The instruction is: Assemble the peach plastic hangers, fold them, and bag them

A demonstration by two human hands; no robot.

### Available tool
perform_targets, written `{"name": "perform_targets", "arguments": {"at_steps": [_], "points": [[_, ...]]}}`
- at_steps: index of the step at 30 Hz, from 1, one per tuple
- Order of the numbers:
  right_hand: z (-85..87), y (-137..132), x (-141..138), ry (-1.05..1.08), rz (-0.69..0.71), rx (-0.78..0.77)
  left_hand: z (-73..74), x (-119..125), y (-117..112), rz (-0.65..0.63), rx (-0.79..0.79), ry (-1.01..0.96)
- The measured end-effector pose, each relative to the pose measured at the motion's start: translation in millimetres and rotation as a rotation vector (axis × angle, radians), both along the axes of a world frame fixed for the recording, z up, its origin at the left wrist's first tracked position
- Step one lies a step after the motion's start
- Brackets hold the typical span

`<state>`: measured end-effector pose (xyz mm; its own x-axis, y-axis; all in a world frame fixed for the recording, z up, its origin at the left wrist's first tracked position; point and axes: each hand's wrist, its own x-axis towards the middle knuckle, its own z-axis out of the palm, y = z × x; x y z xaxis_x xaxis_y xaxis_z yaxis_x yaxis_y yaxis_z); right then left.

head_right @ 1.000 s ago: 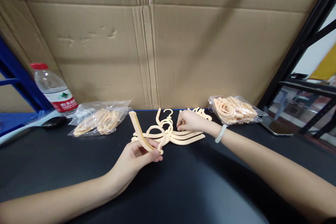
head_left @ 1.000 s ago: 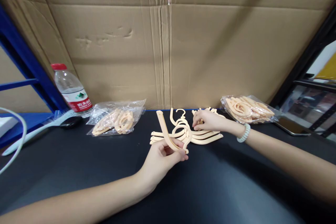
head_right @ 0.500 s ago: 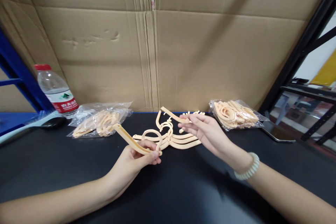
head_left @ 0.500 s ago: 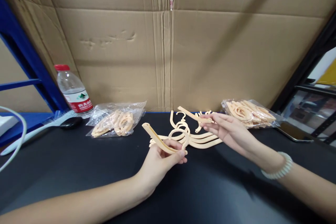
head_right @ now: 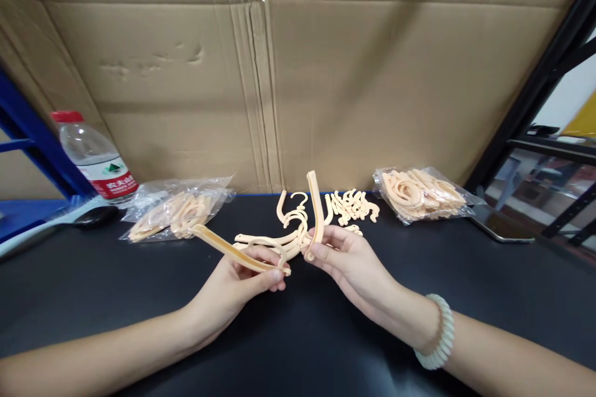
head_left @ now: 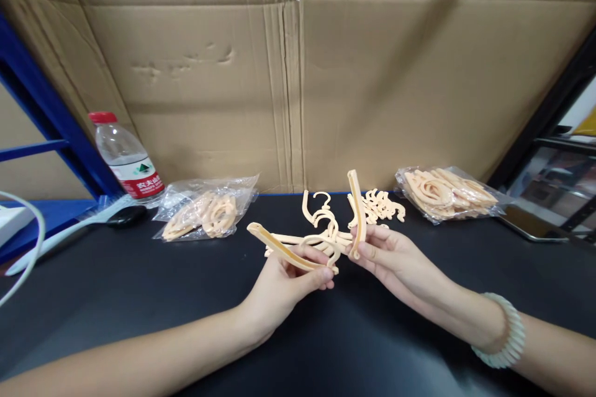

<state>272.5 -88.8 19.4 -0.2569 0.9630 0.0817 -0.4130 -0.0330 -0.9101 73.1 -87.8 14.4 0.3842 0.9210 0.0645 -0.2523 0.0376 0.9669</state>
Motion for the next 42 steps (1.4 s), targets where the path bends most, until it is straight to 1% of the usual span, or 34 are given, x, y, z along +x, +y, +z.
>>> {"name": "perform_targets", "arguments": {"at_steps": [3,5,9,12,17,22,26,29,33,35,38,40,42], "points": [[-7.7,-2,-4,-0.086,0.007,0.028,0.0,-1,1,-0.047,0.026,0.007],[-9.9,-2,-6,-0.130,0.036,0.057,1.5,-1,1,-0.067,0.028,0.032],[-6.8,-3,-5,-0.183,0.064,0.119,5.7,-1,0,-0.087,0.061,0.088],[-2.8,-4,-5,-0.230,0.072,0.134,7.9,-1,-2,-0.092,0.083,0.111],[-3.3,-7,-7,-0.269,0.082,0.152,9.3,0,-5,-0.075,0.090,0.121],[-6.7,-11,-10,-0.219,0.083,0.170,7.6,0,-6,-0.044,0.051,0.069],[-5.5,-15,-14,-0.213,0.058,0.203,4.9,0,-5,0.004,0.039,0.014],[-4.3,-18,-19,-0.225,0.019,0.218,4.2,2,-5,0.028,0.026,0.009],[-4.5,-21,-24,-0.217,-0.009,0.255,5.3,2,-7,0.024,0.011,0.019],[-2.9,-18,-21,-0.211,-0.014,0.268,6.1,2,-8,0.048,0.022,0.036],[6.6,-9,-5,-0.260,-0.003,0.286,6.3,1,-8,0.151,0.047,0.064],[17.3,0,13,-0.384,0.071,0.310,5.6,0,-7,0.223,0.065,0.066],[28.2,10,31,-0.535,0.124,0.381,5.1,-3,-4,0.285,0.096,0.062]]}}
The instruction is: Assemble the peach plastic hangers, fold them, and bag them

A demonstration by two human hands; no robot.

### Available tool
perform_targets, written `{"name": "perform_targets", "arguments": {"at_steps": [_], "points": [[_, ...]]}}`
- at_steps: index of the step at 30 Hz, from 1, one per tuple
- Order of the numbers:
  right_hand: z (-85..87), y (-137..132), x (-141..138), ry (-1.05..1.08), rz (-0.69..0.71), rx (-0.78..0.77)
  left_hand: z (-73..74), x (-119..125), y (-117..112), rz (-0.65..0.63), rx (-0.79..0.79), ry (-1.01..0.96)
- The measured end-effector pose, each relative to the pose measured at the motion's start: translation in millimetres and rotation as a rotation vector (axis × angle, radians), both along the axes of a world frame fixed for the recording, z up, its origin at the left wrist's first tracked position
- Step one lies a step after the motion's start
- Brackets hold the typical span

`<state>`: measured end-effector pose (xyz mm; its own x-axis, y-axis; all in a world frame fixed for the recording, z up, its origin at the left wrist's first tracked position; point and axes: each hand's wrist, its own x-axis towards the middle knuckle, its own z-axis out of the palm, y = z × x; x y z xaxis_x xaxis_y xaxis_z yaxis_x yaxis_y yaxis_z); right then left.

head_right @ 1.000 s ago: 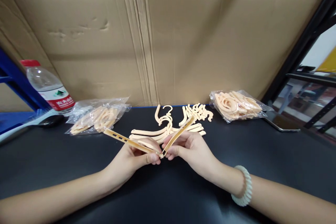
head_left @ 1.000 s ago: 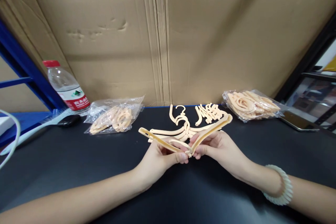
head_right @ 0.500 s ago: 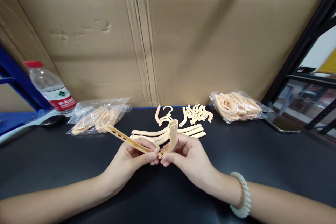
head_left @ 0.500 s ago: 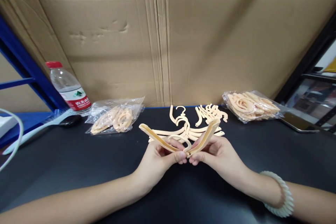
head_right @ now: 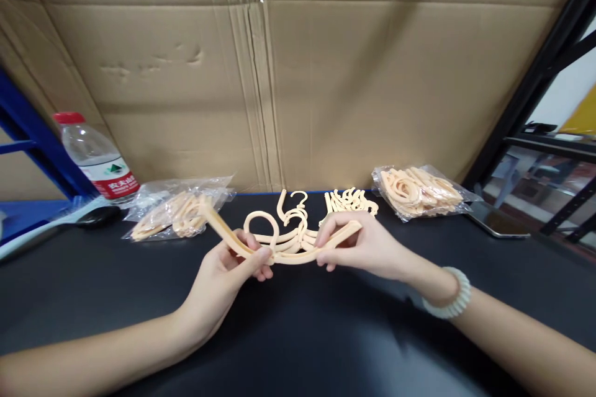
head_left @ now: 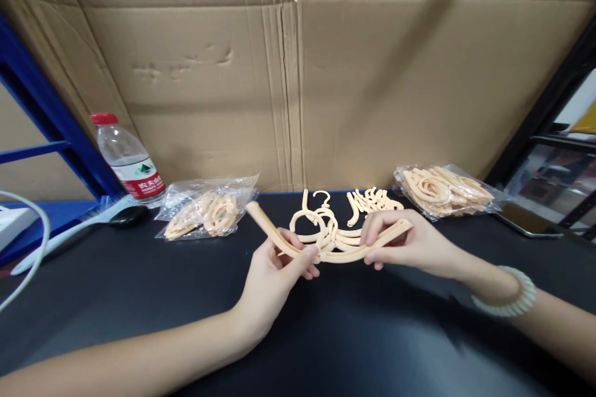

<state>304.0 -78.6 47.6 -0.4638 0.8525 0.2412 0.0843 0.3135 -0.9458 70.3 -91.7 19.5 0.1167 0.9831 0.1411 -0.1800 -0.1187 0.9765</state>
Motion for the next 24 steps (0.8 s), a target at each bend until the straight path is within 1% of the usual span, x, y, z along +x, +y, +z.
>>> {"name": "perform_targets", "arguments": {"at_steps": [3,5,7,10,12,14,17,20,22,24], "points": [[10.7,13,24,-0.105,-0.022,0.089,1.8,-5,9,0.092,0.068,-0.002],[12.6,21,35,-0.132,-0.093,0.134,4.5,-10,18,0.157,0.100,0.005],[11.0,26,41,-0.138,-0.169,0.161,6.5,-14,26,0.221,0.116,0.021],[5.2,31,43,-0.152,-0.225,0.158,5.5,-20,35,0.321,0.183,0.092],[1.4,31,40,-0.158,-0.223,0.156,3.3,-22,37,0.366,0.275,0.203],[-1.0,30,36,-0.146,-0.198,0.151,2.0,-23,35,0.383,0.367,0.331],[-1.8,27,30,-0.131,-0.160,0.138,2.9,-22,28,0.372,0.462,0.513],[-1.1,26,28,-0.121,-0.144,0.122,3.9,-19,21,0.315,0.579,0.710],[-0.5,26,28,-0.103,-0.128,0.099,2.8,-18,18,0.231,0.695,0.828],[0.2,27,30,-0.111,-0.083,0.072,0.6,-17,17,0.116,0.790,0.918]]}}
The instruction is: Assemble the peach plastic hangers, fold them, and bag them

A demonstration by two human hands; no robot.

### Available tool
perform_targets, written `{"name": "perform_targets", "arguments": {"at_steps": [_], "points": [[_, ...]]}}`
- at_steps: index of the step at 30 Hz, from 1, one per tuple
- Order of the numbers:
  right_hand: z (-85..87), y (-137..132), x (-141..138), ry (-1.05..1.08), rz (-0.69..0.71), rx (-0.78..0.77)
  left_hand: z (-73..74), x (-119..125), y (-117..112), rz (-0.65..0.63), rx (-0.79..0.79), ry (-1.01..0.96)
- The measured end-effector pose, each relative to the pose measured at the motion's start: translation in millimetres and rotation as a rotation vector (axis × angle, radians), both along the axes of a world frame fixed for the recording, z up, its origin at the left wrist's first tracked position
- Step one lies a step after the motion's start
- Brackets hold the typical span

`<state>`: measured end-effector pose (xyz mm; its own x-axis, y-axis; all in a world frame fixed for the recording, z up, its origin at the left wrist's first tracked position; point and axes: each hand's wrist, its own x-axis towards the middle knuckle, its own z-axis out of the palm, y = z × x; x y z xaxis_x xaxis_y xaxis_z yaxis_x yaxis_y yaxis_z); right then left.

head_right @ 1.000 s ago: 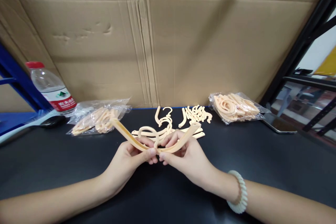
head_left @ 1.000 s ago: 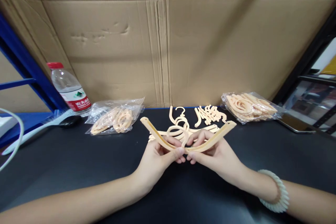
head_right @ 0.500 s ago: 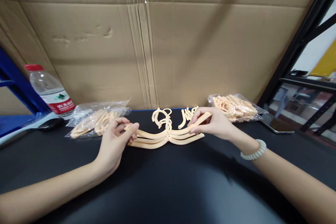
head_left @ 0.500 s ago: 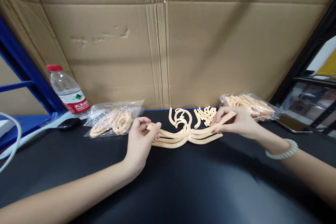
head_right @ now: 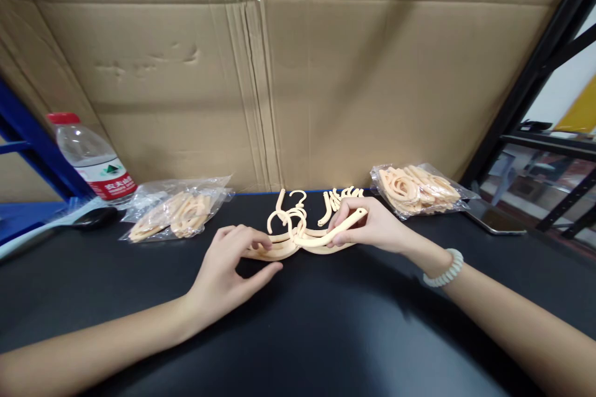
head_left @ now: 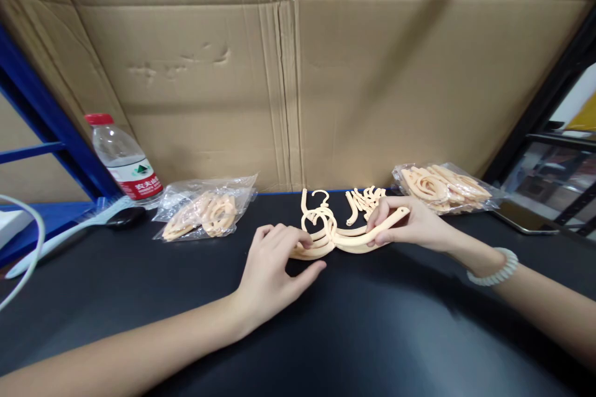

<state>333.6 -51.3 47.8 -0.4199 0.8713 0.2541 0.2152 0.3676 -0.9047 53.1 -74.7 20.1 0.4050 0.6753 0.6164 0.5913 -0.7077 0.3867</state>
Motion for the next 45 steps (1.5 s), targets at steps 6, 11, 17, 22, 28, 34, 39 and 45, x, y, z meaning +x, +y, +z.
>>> {"name": "perform_targets", "arguments": {"at_steps": [6,11,17,22,28,34,39,45], "points": [[2.9,4,9,-0.236,0.188,0.039,-3.4,0,1,-0.068,0.018,0.176],[2.6,7,14,-0.490,0.174,0.214,-1.3,2,0,-0.103,0.013,0.276],[2.2,4,10,-0.650,0.166,0.340,-5.2,2,1,-0.125,-0.011,0.234],[2.2,3,10,-0.708,0.147,0.351,-13.1,-1,5,-0.135,-0.001,0.213],[-1.1,6,13,-0.745,0.090,0.450,-15.5,-2,6,-0.132,0.029,0.241],[0.0,5,11,-0.757,0.083,0.480,-14.3,-2,7,-0.118,0.037,0.254],[0.2,5,10,-0.774,0.076,0.474,-14.6,-2,8,-0.129,0.025,0.247],[0.7,4,10,-0.769,0.079,0.484,-13.2,-2,6,-0.138,0.003,0.233]]}}
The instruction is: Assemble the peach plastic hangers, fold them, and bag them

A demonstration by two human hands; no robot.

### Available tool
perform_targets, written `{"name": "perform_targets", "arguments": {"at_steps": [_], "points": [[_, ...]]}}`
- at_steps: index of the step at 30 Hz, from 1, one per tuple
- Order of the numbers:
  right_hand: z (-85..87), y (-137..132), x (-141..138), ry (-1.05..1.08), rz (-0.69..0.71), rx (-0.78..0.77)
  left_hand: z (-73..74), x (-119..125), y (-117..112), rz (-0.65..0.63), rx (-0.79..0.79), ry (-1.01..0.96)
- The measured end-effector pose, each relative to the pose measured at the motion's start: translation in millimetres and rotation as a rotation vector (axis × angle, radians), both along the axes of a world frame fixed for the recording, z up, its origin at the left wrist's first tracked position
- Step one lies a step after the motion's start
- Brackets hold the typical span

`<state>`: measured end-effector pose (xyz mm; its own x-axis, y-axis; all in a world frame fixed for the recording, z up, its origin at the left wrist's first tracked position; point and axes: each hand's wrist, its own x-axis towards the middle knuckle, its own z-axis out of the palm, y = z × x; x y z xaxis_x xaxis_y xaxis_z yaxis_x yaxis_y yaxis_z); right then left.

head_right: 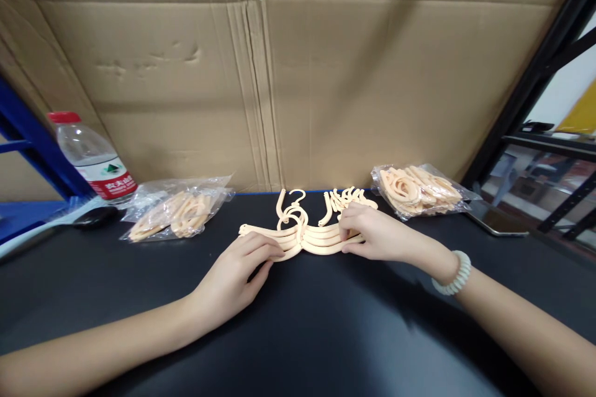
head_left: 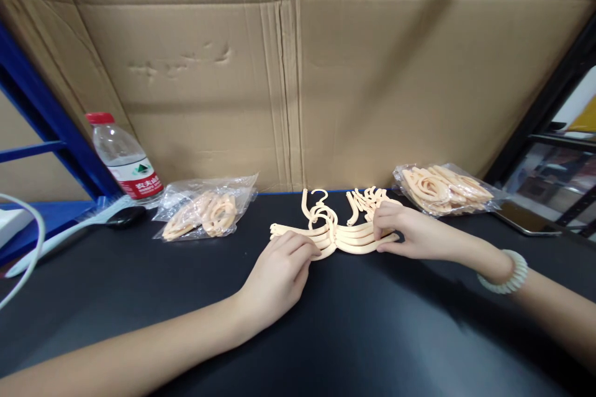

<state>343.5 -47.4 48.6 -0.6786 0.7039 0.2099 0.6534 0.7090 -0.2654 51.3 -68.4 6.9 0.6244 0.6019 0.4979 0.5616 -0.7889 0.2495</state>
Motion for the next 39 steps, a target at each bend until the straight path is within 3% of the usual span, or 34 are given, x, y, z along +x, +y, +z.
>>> {"name": "perform_targets", "arguments": {"at_steps": [13,18,22,25,29,34,39], "points": [[-0.4,-1,-5,0.075,0.001,0.117,-0.9,1,0,-0.002,0.074,-0.022],[-2.4,-1,-7,0.101,-0.011,0.166,4.3,1,-2,-0.005,0.078,-0.073],[-1.2,5,-10,0.128,-0.013,0.205,17.2,-1,6,0.053,0.066,-0.092],[0.8,23,-17,0.077,-0.037,0.248,34.5,0,23,0.173,-0.022,-0.066],[3.7,63,-33,-0.032,-0.050,0.287,52.8,10,65,0.319,-0.117,0.032],[1.1,110,-58,-0.169,0.015,0.325,54.4,32,118,0.476,-0.236,0.224],[-9.1,124,-74,-0.235,0.069,0.335,50.4,42,133,0.556,-0.324,0.357]]}}
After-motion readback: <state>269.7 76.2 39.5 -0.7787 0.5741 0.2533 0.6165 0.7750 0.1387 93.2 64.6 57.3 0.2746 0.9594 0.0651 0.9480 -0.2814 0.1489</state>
